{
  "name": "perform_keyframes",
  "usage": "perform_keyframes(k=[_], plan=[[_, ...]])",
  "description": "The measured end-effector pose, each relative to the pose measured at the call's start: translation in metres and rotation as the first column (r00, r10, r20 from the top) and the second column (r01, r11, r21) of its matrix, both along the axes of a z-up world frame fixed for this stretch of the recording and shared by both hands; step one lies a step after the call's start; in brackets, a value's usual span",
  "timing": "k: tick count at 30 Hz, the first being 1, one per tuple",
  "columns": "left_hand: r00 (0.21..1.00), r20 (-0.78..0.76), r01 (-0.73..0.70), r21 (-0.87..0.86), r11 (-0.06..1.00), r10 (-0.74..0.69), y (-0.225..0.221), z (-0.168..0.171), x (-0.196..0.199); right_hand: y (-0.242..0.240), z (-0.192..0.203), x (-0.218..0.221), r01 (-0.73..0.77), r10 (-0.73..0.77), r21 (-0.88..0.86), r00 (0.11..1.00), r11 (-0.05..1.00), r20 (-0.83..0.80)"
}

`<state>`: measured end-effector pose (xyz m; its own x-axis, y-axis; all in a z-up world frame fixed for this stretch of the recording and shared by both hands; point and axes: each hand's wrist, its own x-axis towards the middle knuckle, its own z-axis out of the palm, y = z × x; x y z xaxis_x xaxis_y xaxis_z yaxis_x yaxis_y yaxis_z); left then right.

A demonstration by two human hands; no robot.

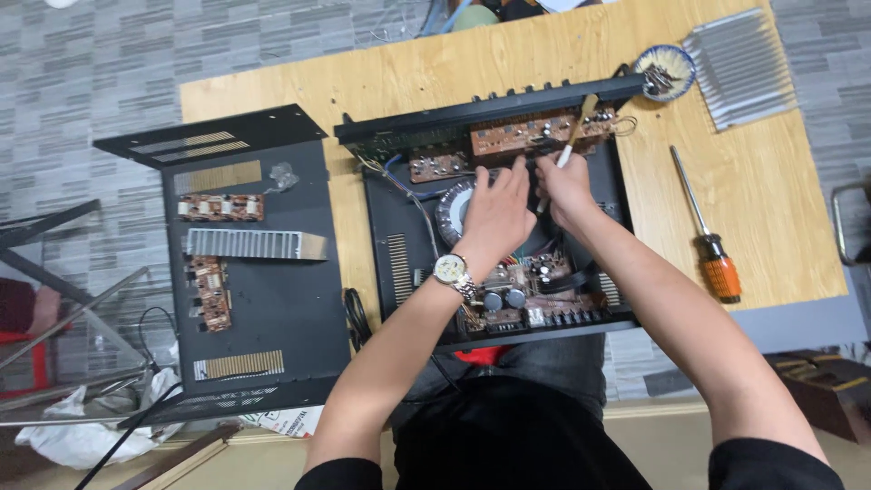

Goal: Repair an electronic amplifier by inspecting internal components and adjusting wiring using a screwdriver.

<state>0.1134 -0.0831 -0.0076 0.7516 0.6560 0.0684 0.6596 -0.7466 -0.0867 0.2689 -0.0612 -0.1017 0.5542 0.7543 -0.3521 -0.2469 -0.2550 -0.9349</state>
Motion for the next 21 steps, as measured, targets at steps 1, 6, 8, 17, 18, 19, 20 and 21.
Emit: perform_keyframes(k=[1,6,8,17,18,19,20,21], plan=[[1.0,0.003,0.007,-0.002,1.0,-0.007,0.0,-0.001,-0.001,0.0,0.0,0.0,0.003,-0.003,-0.004,1.0,1.0,0.005],[1.0,-0.009,-0.008,0.002,1.0,0.008,-0.001,-0.001,-0.001,-0.001,0.002,0.002,-0.024,0.024,-0.007,1.0,1.0,0.017],[1.0,-0.009,-0.012,0.006,1.0,0.012,0.0,-0.004,0.0,-0.002,0.007,0.001,-0.034,0.034,-0.016,0.999,0.999,0.027],[1.0,-0.011,-0.006,0.002,1.0,0.006,0.0,-0.002,0.0,0.001,-0.008,0.007,-0.026,0.026,-0.016,1.0,1.0,0.005],[1.0,-0.015,-0.006,0.006,1.0,0.007,0.001,-0.005,0.001,0.002,-0.014,0.009,-0.031,0.032,-0.024,0.999,0.999,0.017],[1.0,-0.02,-0.007,0.009,1.0,0.007,0.001,-0.008,0.002,0.003,-0.02,0.011,-0.037,0.038,-0.031,0.999,0.999,0.028],[1.0,-0.022,-0.01,0.009,1.0,0.01,0.002,-0.008,0.001,0.003,-0.019,0.011,-0.041,0.041,-0.031,0.999,0.999,0.026],[1.0,-0.014,-0.008,0.011,1.0,0.009,0.002,-0.008,0.001,0.003,-0.019,0.01,-0.04,0.041,-0.041,0.999,0.998,0.035]])
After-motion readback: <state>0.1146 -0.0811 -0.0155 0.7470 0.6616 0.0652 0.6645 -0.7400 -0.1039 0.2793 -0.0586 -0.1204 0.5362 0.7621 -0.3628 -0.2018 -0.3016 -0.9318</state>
